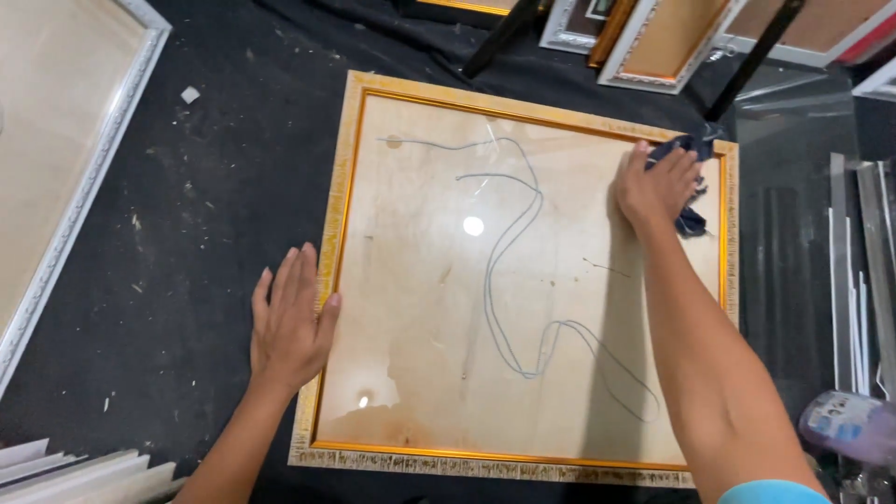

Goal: The person is cleaning a picture frame with a cloth and then using a small brush to apply a liquid or paste to the inner edges of the frame.

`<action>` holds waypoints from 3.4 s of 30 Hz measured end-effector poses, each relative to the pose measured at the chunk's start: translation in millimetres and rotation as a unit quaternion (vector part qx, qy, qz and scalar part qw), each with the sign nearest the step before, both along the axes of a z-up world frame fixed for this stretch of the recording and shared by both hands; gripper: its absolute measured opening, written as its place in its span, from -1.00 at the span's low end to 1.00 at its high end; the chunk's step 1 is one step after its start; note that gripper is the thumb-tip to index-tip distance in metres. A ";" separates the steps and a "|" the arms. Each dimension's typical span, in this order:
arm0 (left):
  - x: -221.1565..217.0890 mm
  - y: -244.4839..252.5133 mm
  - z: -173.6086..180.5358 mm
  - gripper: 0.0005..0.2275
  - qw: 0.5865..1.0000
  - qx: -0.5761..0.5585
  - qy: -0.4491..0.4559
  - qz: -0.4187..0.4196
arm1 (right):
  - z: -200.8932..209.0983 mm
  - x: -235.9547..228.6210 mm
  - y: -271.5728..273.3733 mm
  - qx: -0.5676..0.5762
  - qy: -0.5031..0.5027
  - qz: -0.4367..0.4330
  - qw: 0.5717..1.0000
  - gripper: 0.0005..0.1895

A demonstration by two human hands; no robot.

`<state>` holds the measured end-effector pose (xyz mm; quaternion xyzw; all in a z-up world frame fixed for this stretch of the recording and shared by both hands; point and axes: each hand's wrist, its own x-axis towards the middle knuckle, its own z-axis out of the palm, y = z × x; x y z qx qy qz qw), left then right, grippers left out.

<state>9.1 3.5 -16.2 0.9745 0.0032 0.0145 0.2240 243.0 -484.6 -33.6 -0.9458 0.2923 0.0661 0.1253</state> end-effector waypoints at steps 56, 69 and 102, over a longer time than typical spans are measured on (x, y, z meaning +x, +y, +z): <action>-63.1 -348.5 88.7 -0.13 0.830 0.304 0.275 -0.378 | 111.3 -286.8 -165.1 0.200 -0.035 0.122 0.971 -0.42; -108.1 -283.3 104.2 -0.34 0.841 0.235 0.322 -0.367 | 36.3 -415.0 -233.1 0.016 0.339 0.144 0.929 -0.31; -48.9 -100.3 110.7 -0.25 0.952 -0.067 0.258 0.151 | 161.1 -317.1 -89.1 0.147 -0.005 0.175 0.974 -0.61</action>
